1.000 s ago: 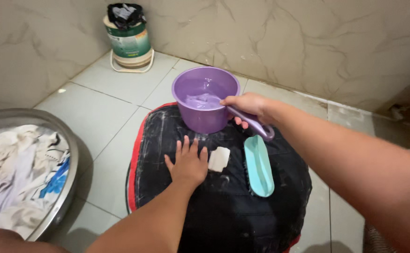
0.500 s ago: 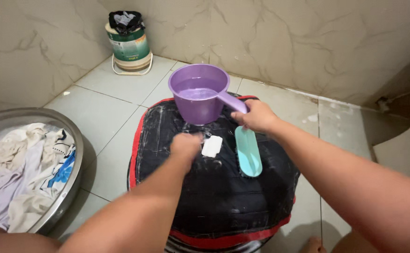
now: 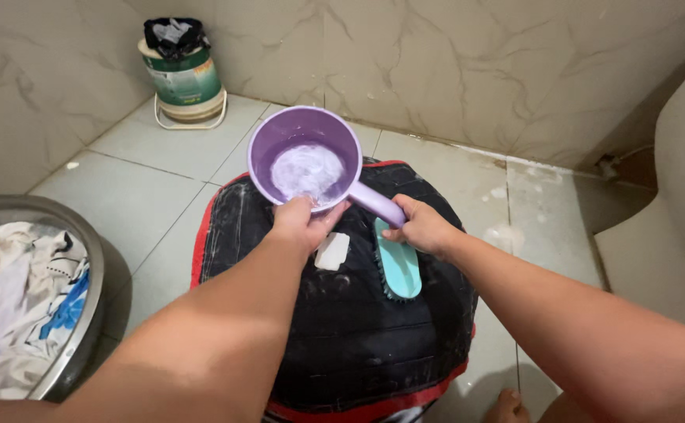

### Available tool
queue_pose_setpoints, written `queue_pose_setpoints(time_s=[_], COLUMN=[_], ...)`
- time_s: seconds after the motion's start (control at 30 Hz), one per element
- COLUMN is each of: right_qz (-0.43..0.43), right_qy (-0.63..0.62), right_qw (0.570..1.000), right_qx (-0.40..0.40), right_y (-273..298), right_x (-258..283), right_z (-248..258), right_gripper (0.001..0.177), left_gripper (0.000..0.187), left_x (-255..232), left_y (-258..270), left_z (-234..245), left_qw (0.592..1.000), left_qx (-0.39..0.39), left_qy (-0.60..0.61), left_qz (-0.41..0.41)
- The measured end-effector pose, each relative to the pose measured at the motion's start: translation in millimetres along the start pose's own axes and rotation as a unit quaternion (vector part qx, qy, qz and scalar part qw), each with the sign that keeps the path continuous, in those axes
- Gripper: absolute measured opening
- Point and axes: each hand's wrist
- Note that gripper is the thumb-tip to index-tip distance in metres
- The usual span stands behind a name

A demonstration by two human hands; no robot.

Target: The person scrubs a black and red backpack with a brush and soap, then uses a purple dipper to pour water over it to rinse off the lather.

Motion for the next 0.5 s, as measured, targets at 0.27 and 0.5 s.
queue_pose_setpoints(time_s=[0.27, 0.5], right_qz=[-0.117, -0.230], right_qy=[-0.089, -0.156], right_qw=[0.989, 0.935], right_qx=[-0.020, -0.218], right_y=[-9, 26], right_x=[76, 36], right_z=[35, 78], right_gripper=[0.047, 0.051], left_gripper=[0.050, 0.037], left_x=[27, 94], left_y=[24, 13], left_z=[-38, -103], left_qw=[0.986, 0.921], left_qx=[0.126, 0.126], left_qy=[-0.104, -0.357], left_qz=[0.013, 0.095])
Point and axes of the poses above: each hand's wrist, its own y-axis away from the middle knuckle, its own z-axis out of the back of the hand, x = y × z, and after that the axes turned 15 degrees about y, right-handed
